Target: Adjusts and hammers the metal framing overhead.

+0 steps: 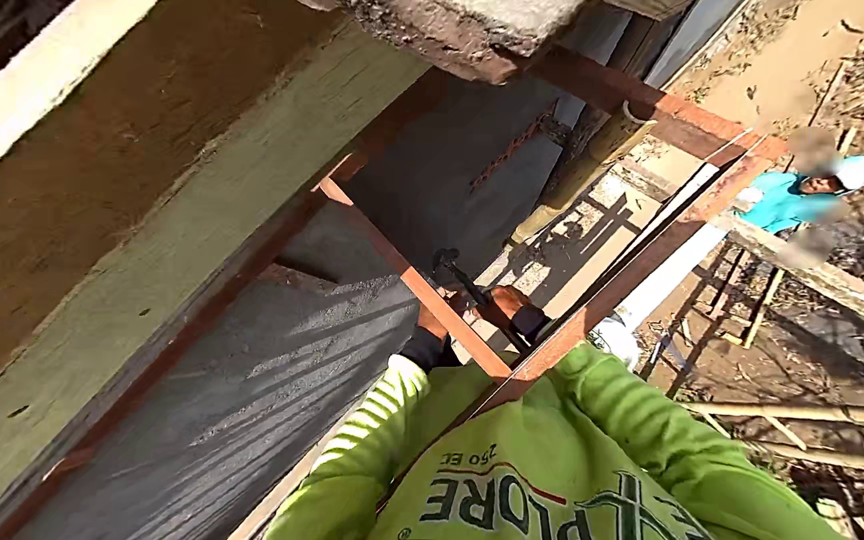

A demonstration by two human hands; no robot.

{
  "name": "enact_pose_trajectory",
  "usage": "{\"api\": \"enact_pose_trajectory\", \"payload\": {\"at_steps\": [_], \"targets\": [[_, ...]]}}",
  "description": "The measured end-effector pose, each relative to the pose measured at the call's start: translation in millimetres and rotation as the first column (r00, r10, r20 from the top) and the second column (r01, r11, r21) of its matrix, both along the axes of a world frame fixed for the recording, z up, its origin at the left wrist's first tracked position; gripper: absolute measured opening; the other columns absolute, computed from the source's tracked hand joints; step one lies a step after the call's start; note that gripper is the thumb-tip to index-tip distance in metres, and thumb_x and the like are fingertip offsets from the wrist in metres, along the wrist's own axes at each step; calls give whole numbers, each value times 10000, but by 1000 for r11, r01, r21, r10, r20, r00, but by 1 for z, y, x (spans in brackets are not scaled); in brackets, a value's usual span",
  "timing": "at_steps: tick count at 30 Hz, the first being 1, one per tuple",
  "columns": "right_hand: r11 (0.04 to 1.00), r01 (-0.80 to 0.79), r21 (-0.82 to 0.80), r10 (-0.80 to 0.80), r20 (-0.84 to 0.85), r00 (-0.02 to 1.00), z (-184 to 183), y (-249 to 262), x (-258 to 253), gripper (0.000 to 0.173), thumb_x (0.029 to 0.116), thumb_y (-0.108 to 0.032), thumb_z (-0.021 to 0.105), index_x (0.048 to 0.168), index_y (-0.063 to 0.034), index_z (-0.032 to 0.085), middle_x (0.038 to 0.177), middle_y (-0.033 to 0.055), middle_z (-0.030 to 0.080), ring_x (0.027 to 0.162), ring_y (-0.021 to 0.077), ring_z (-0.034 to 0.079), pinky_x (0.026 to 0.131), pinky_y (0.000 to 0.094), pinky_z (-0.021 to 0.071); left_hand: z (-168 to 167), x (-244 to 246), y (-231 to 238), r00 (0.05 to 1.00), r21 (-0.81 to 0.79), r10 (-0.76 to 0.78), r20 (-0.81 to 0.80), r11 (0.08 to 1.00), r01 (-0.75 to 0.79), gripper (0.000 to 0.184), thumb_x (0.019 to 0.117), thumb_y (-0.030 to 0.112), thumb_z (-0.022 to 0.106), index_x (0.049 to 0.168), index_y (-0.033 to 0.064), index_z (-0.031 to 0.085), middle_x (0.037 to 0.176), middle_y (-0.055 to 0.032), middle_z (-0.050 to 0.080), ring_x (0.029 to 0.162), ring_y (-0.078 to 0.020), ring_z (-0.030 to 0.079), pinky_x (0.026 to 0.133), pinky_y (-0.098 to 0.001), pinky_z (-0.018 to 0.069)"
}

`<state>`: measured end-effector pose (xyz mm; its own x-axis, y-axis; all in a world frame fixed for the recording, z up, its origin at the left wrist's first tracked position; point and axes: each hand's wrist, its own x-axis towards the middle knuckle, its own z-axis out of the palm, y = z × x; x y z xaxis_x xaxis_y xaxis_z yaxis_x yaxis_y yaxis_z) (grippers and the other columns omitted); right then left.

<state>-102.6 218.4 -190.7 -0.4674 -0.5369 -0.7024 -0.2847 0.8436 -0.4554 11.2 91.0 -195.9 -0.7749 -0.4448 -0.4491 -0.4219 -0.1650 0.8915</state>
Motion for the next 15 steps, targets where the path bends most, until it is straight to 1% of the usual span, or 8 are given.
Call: {"api": "enact_pose_trajectory", "payload": {"at_steps": [2,4,6,7,9,12,14,15], "targets": [[999,-26,-39,25,-18,1000,2,-12,3,563,961,-506,609,1203,-4,689,1273,243,666,1237,410,617,1002,643,480,-7,-1,4,998,-166,-55,-22,985,50,297,945,55,688,1208,-79,654,976,-119,728,837,-101,680,824,-298,583],[995,-50,-82,48,-33,998,4,-18,4,540,987,-467,586,1235,5,675,1281,251,659,1242,421,610,1002,650,472,-10,0,0,999,-276,-46,-4,960,43,289,924,47,710,1182,-77,666,974,-120,732,849,-94,677,842,-289,573],[989,-68,-131,63,-43,997,3,-23,5,499,994,-428,591,1232,1,681,1276,243,664,1236,422,612,1004,656,468,-6,2,-6,995,-383,-92,21,919,94,302,945,40,675,1217,-91,652,1046,-158,720,933,-118,676,905,-290,560],[985,-71,-155,63,-54,997,2,-25,6,475,984,-418,604,1202,-6,693,1247,235,677,1208,423,626,975,663,478,0,3,-6,991,-428,-132,24,894,130,286,956,37,660,1206,-100,661,1068,-181,718,963,-139,681,923,-299,558],[980,-69,-189,57,-67,996,3,-25,9,417,968,-386,629,1125,-9,711,1177,229,696,1150,423,648,925,668,495,15,6,-3,981,-473,-192,18,863,178,251,961,24,654,1166,-119,675,1069,-197,720,978,-147,687,938,-300,556],[972,-37,-233,35,-10,999,18,-20,17,366,994,-330,633,1143,-5,712,1183,228,692,1159,420,641,947,660,488,19,9,-1,982,-428,-186,43,885,187,197,949,-10,656,1117,-113,669,976,-145,713,884,-105,673,864,-278,569],[966,-9,-260,12,11,1000,21,-18,21,349,999,-291,632,1173,3,701,1213,232,681,1189,421,623,985,649,467,20,9,-4,971,-463,-233,46,857,227,138,933,-25,661,1049,-95,689,920,-109,713,834,-77,658,827,-260,562],[968,-14,-250,20,22,1000,23,-17,22,353,989,-299,647,1162,3,704,1210,226,683,1185,415,628,986,644,475,21,10,-6,963,-500,-253,86,825,262,170,931,-10,682,1082,-86,688,950,-120,716,857,-92,661,846,-272,559]]}}
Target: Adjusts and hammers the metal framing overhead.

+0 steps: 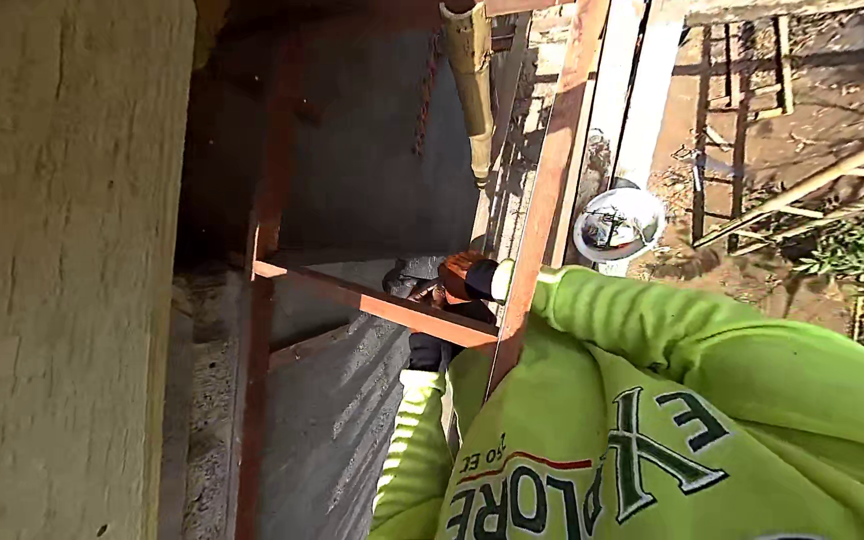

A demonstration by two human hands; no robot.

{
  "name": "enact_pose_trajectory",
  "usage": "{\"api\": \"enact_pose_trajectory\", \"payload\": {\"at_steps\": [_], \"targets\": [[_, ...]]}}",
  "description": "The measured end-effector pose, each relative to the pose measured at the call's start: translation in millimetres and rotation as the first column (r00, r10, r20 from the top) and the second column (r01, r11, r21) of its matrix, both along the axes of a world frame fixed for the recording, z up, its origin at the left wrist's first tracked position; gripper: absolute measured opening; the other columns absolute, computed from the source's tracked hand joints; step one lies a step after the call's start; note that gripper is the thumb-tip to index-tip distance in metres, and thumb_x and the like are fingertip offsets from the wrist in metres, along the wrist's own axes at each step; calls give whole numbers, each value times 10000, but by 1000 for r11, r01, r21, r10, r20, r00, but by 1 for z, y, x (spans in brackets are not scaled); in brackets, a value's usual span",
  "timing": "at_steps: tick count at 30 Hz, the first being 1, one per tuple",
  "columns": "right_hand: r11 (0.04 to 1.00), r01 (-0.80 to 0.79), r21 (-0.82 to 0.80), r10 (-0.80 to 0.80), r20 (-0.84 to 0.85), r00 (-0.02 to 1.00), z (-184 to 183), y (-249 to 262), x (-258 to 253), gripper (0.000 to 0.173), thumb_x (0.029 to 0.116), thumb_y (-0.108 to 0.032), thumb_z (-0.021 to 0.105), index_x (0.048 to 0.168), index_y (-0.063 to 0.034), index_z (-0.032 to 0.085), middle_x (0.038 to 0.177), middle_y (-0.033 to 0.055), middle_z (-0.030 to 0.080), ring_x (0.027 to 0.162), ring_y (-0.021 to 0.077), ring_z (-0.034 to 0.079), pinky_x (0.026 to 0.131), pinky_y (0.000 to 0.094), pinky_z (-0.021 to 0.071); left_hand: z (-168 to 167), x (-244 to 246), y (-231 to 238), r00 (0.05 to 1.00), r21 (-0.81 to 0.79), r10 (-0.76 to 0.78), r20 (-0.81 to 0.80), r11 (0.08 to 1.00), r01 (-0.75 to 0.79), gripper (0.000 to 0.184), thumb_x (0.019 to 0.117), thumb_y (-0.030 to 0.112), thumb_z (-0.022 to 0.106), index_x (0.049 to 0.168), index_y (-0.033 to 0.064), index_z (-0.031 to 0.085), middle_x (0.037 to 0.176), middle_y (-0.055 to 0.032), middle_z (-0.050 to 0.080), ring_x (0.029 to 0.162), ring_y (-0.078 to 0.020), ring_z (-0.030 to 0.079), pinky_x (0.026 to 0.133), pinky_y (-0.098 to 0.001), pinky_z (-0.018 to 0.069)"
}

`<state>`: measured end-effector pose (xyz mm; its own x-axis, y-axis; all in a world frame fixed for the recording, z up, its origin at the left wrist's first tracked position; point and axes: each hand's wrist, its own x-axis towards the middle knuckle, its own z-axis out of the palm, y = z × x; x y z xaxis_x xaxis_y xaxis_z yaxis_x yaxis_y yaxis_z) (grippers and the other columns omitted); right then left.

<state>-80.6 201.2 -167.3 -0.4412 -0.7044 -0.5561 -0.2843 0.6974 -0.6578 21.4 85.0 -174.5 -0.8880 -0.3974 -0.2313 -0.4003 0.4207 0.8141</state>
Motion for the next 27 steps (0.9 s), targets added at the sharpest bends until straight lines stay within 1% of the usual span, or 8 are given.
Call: {"api": "enact_pose_trajectory", "payload": {"at_steps": [5,8,11,14,17,21,24,27], "targets": [[996,9,88,-18,99,995,13,1,3,407,953,-352,687,1100,26,709,1176,248,687,1148,434,647,922,662,503,-5,4,-4,973,31,208,104,977,-212,817,861,20,798,1534,-52,340,1515,-275,447,1322,-323,534,1059,-425,502],[995,41,92,-54,137,989,25,-1,7,357,1011,-298,611,1152,17,700,1238,244,672,1208,419,627,957,639,490,12,-6,11,902,502,432,9,778,-377,293,1025,-24,470,1318,-45,465,1192,-191,643,1020,-221,669,860,-342,575],[996,25,89,-40,166,985,24,-11,17,302,1063,-134,475,1226,37,665,1305,270,636,1261,446,590,979,658,472,72,-62,36,644,461,659,389,466,-755,174,1112,79,329,1151,62,498,861,-59,573,675,-117,594,665,-229,534],[997,74,-2,-73,159,985,18,-9,22,337,1055,-263,546,1238,-9,672,1260,254,661,1224,448,609,953,664,481,-3,-38,-27,848,713,529,13,590,-379,214,1114,174,370,938,145,489,601,76,515,467,-38,554,486,-204,541],[971,208,-114,-188,168,968,-2,-2,12,562,1038,-546,445,1226,-74,686,1193,209,702,1172,403,648,953,644,491,-6,-41,-61,873,593,487,33,694,-409,239,1124,316,391,920,215,464,594,97,444,447,-37,482,454,-210,489],[914,378,-150,-338,237,911,-20,-3,-7,551,1123,-325,307,1128,38,721,1232,277,676,1244,434,606,1050,624,434,1,-44,-76,883,404,428,192,785,-469,257,1102,392,415,1023,179,536,680,57,479,481,-59,481,464,-230,480],[824,532,-195,-453,338,825,-18,-3,-14,417,1113,-207,382,1379,4,625,1368,252,629,1322,393,572,1145,567,391,-2,-47,-65,902,129,380,203,903,-410,219,1074,205,524,1265,99,510,760,-58,535,478,-124,496,450,-291,493],[744,644,-178,-489,510,707,-19,-1,-18,422,1101,-96,418,1521,-88,458,1184,150,715,931,263,719,880,441,570,-2,-47,-51,931,57,243,271,962,-268,575,1036,112,599,1525,180,304,856,-141,615,468,-155,539,427,-301,493]]}}
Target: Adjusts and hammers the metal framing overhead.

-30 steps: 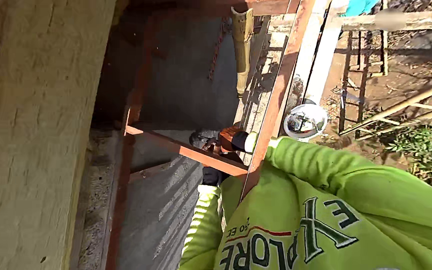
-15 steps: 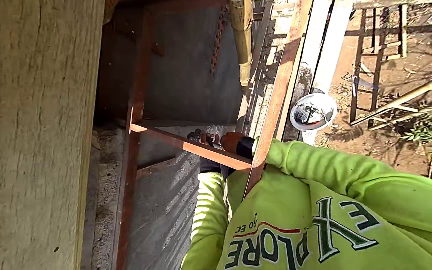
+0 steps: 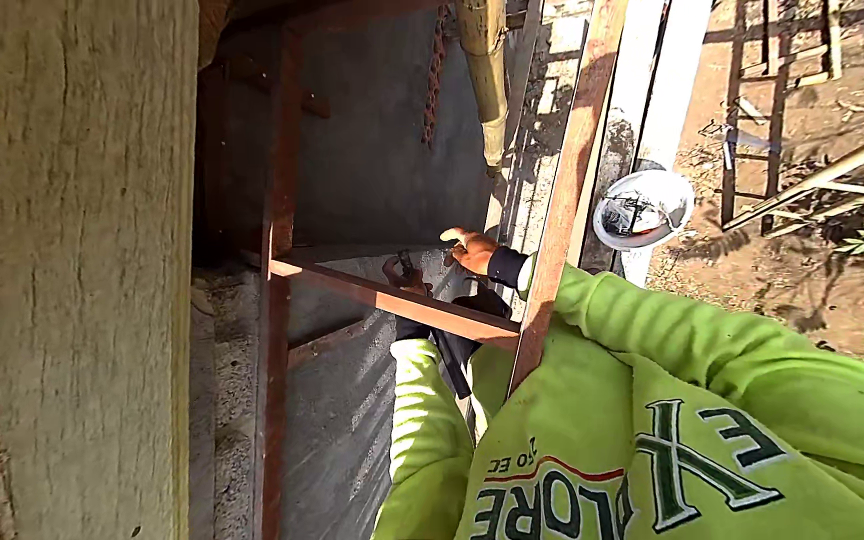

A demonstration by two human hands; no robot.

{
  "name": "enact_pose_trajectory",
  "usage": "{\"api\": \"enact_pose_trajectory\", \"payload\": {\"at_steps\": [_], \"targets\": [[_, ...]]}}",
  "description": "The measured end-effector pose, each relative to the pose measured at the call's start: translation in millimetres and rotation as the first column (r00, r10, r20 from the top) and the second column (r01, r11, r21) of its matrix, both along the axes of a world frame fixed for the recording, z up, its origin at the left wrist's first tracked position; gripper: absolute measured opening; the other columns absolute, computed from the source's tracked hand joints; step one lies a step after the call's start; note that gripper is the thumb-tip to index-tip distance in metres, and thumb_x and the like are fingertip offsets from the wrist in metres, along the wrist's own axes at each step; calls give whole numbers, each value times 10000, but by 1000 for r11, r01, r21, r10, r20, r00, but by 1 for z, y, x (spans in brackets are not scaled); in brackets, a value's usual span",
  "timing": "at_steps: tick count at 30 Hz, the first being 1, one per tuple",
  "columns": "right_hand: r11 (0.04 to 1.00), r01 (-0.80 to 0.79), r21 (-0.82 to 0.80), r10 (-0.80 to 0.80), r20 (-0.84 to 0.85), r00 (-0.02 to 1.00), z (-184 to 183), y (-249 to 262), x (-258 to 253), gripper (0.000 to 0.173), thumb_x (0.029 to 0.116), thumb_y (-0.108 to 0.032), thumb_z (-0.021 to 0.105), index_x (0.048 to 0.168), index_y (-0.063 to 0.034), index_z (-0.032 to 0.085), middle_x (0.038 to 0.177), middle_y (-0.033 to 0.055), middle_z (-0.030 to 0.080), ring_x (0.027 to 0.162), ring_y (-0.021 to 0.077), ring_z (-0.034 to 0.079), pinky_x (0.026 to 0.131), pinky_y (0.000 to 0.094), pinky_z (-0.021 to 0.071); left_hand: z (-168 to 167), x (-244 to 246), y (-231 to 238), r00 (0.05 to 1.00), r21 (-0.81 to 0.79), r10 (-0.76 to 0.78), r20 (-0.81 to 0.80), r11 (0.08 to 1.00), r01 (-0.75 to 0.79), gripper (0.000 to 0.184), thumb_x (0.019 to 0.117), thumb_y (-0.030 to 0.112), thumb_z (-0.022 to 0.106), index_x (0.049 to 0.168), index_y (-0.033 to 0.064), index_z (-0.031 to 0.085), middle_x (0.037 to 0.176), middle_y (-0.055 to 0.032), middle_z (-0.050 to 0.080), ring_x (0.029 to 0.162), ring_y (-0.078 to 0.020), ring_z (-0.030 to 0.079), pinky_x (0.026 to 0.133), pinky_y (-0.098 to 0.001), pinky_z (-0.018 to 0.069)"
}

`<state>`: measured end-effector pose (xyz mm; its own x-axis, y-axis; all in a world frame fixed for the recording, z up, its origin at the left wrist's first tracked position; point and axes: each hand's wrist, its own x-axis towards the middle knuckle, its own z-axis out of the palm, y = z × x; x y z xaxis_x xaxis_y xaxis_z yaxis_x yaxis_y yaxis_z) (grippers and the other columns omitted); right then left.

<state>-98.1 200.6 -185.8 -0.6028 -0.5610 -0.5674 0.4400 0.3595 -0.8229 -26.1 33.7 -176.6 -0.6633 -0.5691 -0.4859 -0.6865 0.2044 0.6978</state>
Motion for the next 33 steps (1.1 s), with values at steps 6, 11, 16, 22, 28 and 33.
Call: {"api": "enact_pose_trajectory", "payload": {"at_steps": [6,11,16,22,28,33], "targets": [[946,246,-210,-171,320,932,-16,-2,7,247,1083,-100,523,1264,35,623,1037,163,717,809,177,731,770,333,621,-2,3,12,980,355,-195,39,919,169,315,1111,318,453,1268,92,608,884,-29,649,461,-43,497,405,-188,456],[920,323,-222,-220,390,894,-24,-2,13,240,1072,-102,550,1257,41,607,1009,167,694,791,179,715,756,337,618,0,-1,34,995,416,47,90,906,-80,200,1087,224,513,1106,64,631,732,-21,591,422,-44,453,373,-176,409],[907,381,-180,-271,442,855,-36,-5,16,426,1012,-129,674,1361,16,478,968,185,704,747,234,733,700,369,633,-18,3,16,994,535,106,22,838,-102,120,1060,147,541,1119,96,632,766,1,590,453,-35,459,402,-164,422],[955,-165,-245,223,231,947,-21,0,46,409,1020,-324,658,1283,-16,603,1151,169,650,983,245,641,868,452,538,-20,-12,20,972,208,182,-147,967,-149,239,1064,204,573,1231,41,627,711,-7,550,454,-46,456,437,-194,442],[953,-292,82,287,74,955,2,-10,36,407,1092,-291,451,1289,40,583,1209,261,633,1122,375,634,948,554,484,4,-17,30,881,365,397,-256,884,-292,310,1072,162,536,1343,12,541,1219,-164,618,1015,-250,632,850,-408,546],[995,-20,94,14,56,998,-40,2,45,454,1002,-440,646,1077,7,674,942,164,657,840,276,633,793,500,507,-3,15,-14,843,585,493,-214,756,-293,233,1111,156,403,1002,67,590,774,-11,689,633,-80,677,586,-221,587]]}}
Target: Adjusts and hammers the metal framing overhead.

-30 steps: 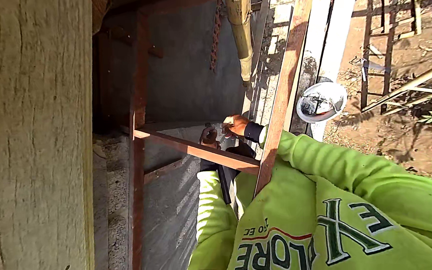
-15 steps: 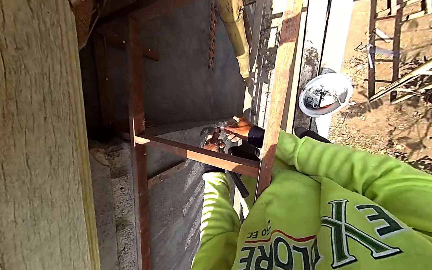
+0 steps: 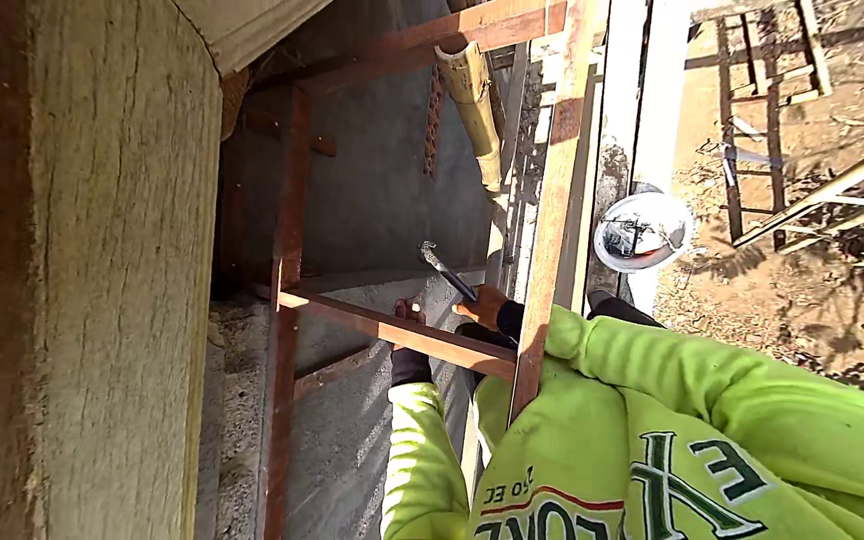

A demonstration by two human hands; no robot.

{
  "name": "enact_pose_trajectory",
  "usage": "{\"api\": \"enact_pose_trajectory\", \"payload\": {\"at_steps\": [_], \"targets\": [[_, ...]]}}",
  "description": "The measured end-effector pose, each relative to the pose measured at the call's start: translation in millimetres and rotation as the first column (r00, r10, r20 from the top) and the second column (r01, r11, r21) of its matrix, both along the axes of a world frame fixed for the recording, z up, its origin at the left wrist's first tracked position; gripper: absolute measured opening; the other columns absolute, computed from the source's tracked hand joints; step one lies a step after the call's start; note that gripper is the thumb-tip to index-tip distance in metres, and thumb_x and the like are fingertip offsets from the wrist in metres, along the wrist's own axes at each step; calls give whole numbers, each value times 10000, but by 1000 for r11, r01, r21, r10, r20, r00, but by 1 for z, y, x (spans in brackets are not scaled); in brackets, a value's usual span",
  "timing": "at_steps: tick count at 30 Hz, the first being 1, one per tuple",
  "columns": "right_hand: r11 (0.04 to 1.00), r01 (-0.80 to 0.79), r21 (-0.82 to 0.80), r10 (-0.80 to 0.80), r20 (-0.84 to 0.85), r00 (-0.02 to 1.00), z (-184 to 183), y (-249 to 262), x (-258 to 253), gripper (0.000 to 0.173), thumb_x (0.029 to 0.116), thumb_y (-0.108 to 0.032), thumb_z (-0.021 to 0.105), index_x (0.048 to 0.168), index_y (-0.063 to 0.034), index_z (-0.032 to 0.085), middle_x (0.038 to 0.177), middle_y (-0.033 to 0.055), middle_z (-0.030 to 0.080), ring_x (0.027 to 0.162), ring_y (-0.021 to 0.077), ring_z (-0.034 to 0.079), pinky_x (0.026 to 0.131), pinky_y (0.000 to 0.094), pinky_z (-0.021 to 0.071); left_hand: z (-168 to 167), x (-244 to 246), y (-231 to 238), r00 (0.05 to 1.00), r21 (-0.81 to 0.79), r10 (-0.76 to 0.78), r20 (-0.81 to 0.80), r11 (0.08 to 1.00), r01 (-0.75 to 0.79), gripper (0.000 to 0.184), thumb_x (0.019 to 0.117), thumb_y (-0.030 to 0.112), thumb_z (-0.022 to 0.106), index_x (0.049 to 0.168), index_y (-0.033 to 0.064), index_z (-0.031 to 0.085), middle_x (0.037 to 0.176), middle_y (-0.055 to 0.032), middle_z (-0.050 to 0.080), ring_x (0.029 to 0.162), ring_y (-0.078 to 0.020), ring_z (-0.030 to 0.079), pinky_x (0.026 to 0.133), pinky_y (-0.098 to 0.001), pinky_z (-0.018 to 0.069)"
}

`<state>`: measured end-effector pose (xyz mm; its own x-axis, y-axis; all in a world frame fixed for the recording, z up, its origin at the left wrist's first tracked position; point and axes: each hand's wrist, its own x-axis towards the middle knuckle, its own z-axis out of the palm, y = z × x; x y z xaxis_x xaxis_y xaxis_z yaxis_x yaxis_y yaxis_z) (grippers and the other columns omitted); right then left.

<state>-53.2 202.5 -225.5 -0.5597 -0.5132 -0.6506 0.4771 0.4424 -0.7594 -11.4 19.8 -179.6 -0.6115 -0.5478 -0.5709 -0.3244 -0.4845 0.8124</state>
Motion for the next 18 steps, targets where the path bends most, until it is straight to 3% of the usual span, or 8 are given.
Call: {"api": "enact_pose_trajectory", "payload": {"at_steps": [2,4,7,10,14,18], "targets": [[988,133,-75,-127,81,989,3,6,-2,433,1006,-452,650,1049,-21,668,774,58,590,612,148,527,606,364,470,-2,8,7,995,61,-96,23,994,94,288,1116,131,356,926,56,559,687,-4,635,560,-64,634,532,-190,557],[964,213,-161,-190,145,971,7,8,-2,384,998,-416,676,1072,-39,673,750,24,620,536,87,492,531,290,443,-6,15,20,991,74,-130,41,989,127,295,1110,117,376,929,29,592,687,-23,653,563,-79,644,534,-206,563],[939,191,-285,-161,126,979,2,6,-5,279,983,-312,701,1098,-60,669,770,20,607,518,75,457,499,273,415,-10,16,41,983,73,-170,65,984,165,322,1117,130,369,921,14,597,671,-34,644,536,-85,626,518,-208,557],[939,106,-327,-118,-17,993,-2,5,-9,218,950,-268,724,1038,-70,695,824,15,655,649,84,559,631,311,486,-15,18,45,985,158,-173,25,973,167,382,1129,173,325,894,29,590,642,-26,627,508,-78,602,503,-206,542],[977,-6,-215,-32,-173,984,5,4,-14,308,968,-325,697,1069,-34,711,977,119,700,916,211,653,899,457,515,-8,20,52,996,369,-79,-40,925,89,401,1130,190,276,866,63,550,607,-9,599,484,-67,597,482,-184,528],[978,32,-208,-60,-133,989,14,-1,-7,273,992,-268,669,1094,-17,708,1002,128,707,938,196,665,921,426,520,-13,27,56,1000,352,-22,-19,936,27,330,1117,150,313,890,70,540,627,-9,586,500,-63,582,491,-184,522]]}}
